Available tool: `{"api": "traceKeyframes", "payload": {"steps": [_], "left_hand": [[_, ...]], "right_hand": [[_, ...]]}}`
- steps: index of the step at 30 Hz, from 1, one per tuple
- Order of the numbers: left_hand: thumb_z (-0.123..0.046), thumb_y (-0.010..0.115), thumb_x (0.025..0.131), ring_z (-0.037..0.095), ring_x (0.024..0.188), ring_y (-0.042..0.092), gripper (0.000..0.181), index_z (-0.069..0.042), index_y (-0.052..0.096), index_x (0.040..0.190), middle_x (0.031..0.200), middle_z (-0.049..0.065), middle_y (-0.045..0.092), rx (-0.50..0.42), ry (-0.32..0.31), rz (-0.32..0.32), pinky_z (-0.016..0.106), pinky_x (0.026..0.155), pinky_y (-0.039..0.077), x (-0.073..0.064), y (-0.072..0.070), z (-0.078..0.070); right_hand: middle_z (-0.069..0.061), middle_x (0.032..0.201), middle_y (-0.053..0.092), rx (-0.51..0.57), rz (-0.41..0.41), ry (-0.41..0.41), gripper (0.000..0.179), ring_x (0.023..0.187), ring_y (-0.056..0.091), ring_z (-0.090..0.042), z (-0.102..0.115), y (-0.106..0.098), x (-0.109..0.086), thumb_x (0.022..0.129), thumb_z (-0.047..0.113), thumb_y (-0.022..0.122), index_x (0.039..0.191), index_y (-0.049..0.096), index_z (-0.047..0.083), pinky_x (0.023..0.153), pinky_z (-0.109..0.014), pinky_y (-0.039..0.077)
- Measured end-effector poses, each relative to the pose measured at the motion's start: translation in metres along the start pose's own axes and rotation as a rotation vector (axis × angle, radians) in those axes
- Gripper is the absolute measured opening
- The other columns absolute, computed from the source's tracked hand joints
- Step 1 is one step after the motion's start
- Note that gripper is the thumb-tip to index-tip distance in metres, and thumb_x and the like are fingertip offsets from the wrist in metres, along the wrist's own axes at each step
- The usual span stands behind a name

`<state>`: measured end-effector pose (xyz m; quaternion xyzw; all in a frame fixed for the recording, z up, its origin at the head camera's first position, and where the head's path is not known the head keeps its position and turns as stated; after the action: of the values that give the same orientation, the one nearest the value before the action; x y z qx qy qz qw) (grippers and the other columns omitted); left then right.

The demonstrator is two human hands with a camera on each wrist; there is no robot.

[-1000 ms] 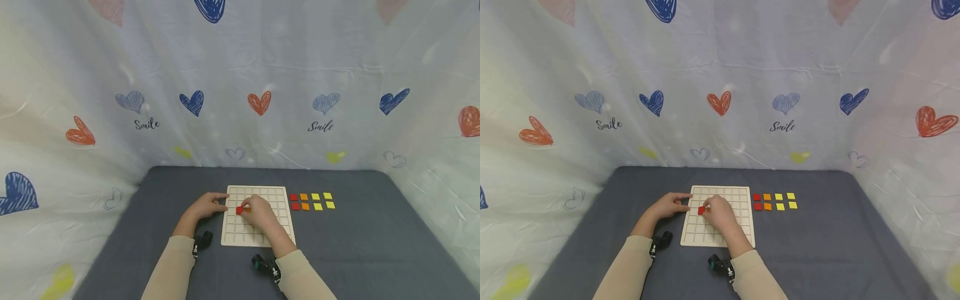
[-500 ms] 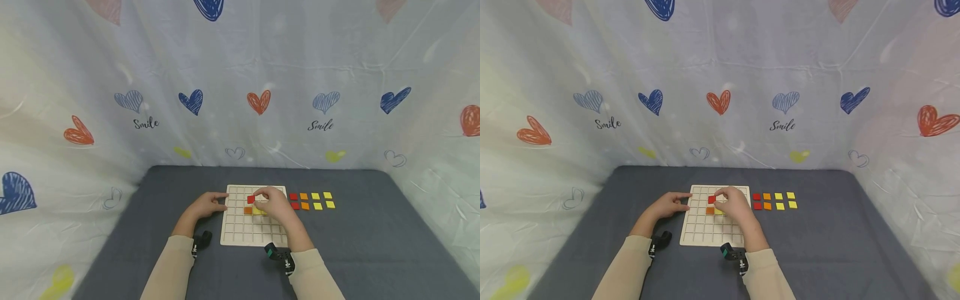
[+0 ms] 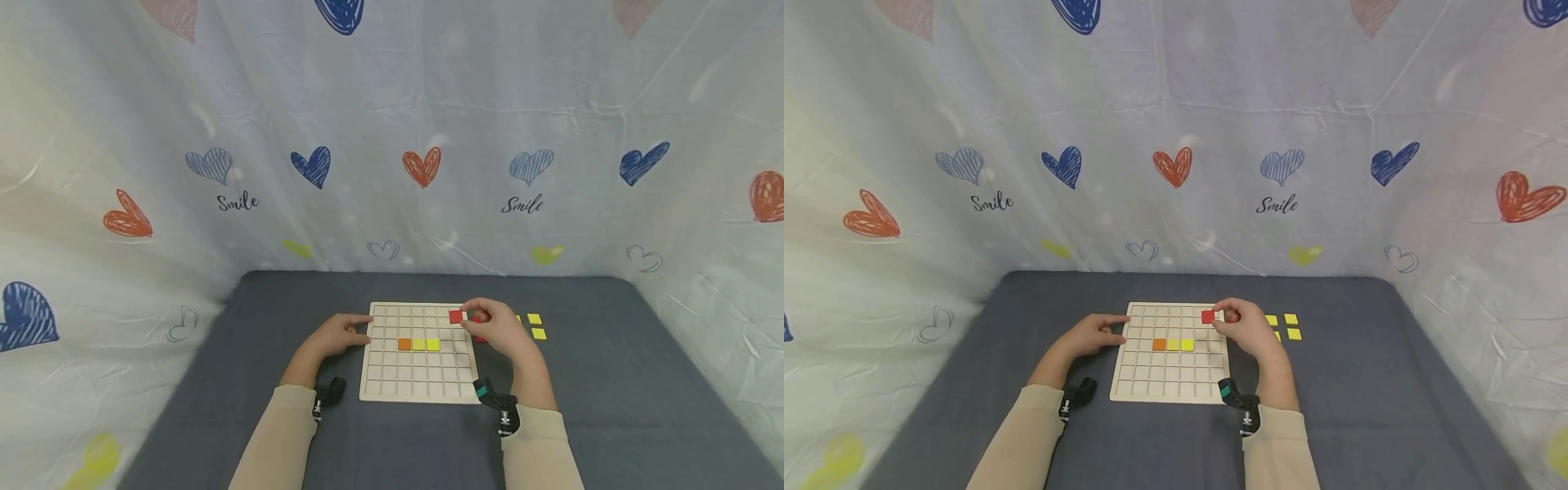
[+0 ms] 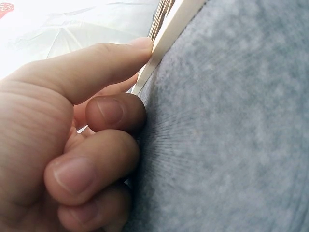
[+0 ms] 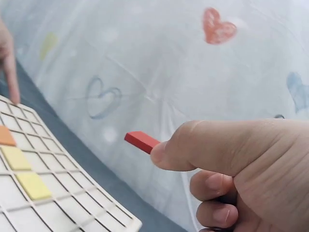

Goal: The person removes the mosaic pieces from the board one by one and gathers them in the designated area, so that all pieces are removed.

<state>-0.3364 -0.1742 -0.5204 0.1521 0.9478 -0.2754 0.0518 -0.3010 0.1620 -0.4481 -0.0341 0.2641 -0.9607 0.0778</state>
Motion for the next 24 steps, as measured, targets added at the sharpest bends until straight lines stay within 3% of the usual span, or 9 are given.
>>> {"api": "traceKeyframes", "payload": {"steps": [7, 12, 18, 22, 24], "left_hand": [[-0.019, 0.083, 0.089, 0.011, 0.043, 0.028, 0.056, -0.018, 0.066, 0.141, 0.054, -0.004, 0.037, 0.014, -0.007, -0.003, 0.029, 0.044, 0.030, 0.000, 0.000, 0.000], [-0.020, 0.083, 0.089, 0.011, 0.043, 0.029, 0.055, -0.018, 0.066, 0.141, 0.054, -0.003, 0.037, 0.024, -0.005, -0.011, 0.029, 0.044, 0.030, -0.001, 0.000, 0.000], [-0.019, 0.083, 0.089, 0.011, 0.042, 0.029, 0.056, -0.018, 0.066, 0.141, 0.054, -0.003, 0.037, 0.015, -0.005, -0.008, 0.029, 0.044, 0.030, -0.001, 0.000, -0.001], [-0.019, 0.083, 0.088, 0.011, 0.042, 0.029, 0.056, -0.017, 0.066, 0.141, 0.053, -0.003, 0.038, 0.008, -0.006, -0.004, 0.029, 0.044, 0.030, -0.001, 0.000, -0.001], [-0.019, 0.083, 0.088, 0.011, 0.042, 0.029, 0.056, -0.017, 0.066, 0.141, 0.054, -0.003, 0.038, 0.007, -0.006, -0.004, 0.029, 0.044, 0.030, -0.001, 0.000, -0.001]], "right_hand": [[-0.001, 0.070, 0.035, -0.040, 0.003, 0.055, 0.029, 0.063, 0.033, -0.017, -0.027, -0.019, -0.005, 0.095, 0.010, 0.072, 0.122, 0.067, 0.000, 0.061, -0.034, 0.035], [-0.005, 0.088, 0.055, -0.109, 0.036, 0.128, 0.031, 0.080, 0.047, -0.020, -0.044, -0.026, -0.012, 0.094, 0.017, 0.073, 0.121, 0.068, 0.002, 0.071, -0.037, 0.041], [-0.002, 0.074, 0.048, -0.090, 0.089, 0.231, 0.028, 0.070, 0.043, -0.019, -0.062, -0.026, -0.017, 0.088, 0.011, 0.076, 0.113, 0.069, 0.002, 0.066, -0.036, 0.035], [-0.004, 0.083, 0.057, -0.069, 0.122, 0.228, 0.024, 0.074, 0.045, -0.020, -0.067, -0.022, -0.018, 0.084, 0.003, 0.077, 0.106, 0.069, -0.002, 0.069, -0.035, 0.037], [-0.004, 0.079, 0.055, -0.079, 0.133, 0.222, 0.021, 0.072, 0.044, -0.019, -0.067, -0.020, -0.019, 0.084, 0.001, 0.076, 0.104, 0.070, -0.002, 0.068, -0.035, 0.037]]}}
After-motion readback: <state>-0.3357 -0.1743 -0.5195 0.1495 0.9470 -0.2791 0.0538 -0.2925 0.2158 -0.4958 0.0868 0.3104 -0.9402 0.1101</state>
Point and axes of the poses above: each hand's wrist, its own x-axis towards the middle knuckle, its own y-axis out of the palm, z = x × y, the point moved 6 cm from there along x, towards the middle knuckle
